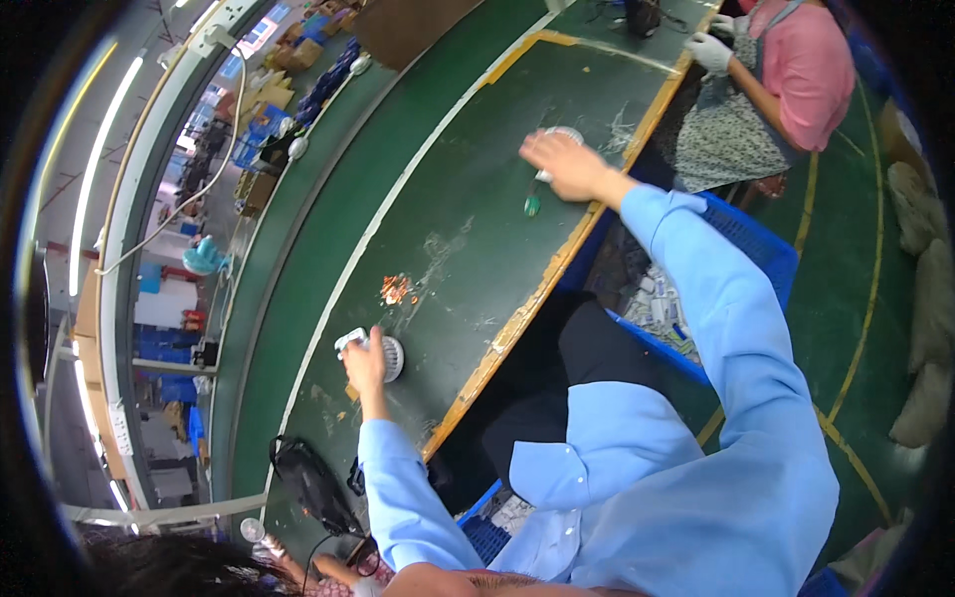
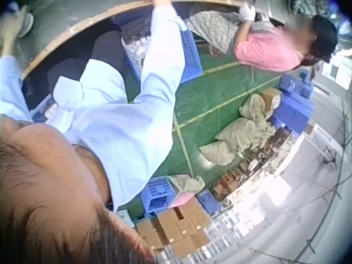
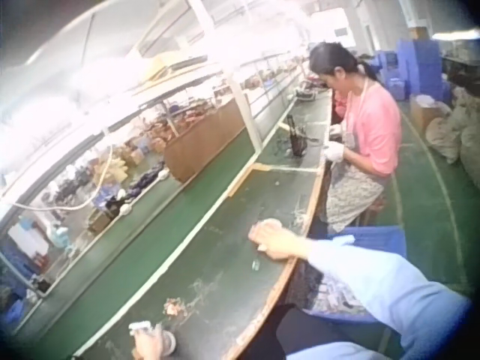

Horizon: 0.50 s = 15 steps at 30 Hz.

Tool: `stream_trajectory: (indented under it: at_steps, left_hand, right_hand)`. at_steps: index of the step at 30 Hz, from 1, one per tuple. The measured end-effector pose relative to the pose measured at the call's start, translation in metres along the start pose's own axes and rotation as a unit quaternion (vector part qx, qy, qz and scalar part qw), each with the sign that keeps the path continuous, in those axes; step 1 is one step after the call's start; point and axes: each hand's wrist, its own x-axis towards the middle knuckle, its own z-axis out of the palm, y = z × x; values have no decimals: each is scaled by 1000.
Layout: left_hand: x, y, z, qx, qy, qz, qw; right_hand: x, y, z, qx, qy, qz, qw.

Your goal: Manually assemble small electronic cooling fans by fitting components into the plastic housing.

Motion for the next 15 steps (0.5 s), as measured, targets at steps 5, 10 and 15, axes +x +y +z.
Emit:
stream_trajectory:
  at_steps: [5, 10, 15]
  left_hand:
    - [23, 0, 9, -23, 5, -41, 999]
    - [35, -24, 22, -94, 93, -12, 991]
    - [18, -25, 10, -157, 97, 123, 975]
  right_hand:
    - [9, -8, -10, -106, 11, 126, 986]
    - [-40, -115, -17, 114, 141, 60, 982]
    - [-132, -215, -46, 335, 98, 58, 935]
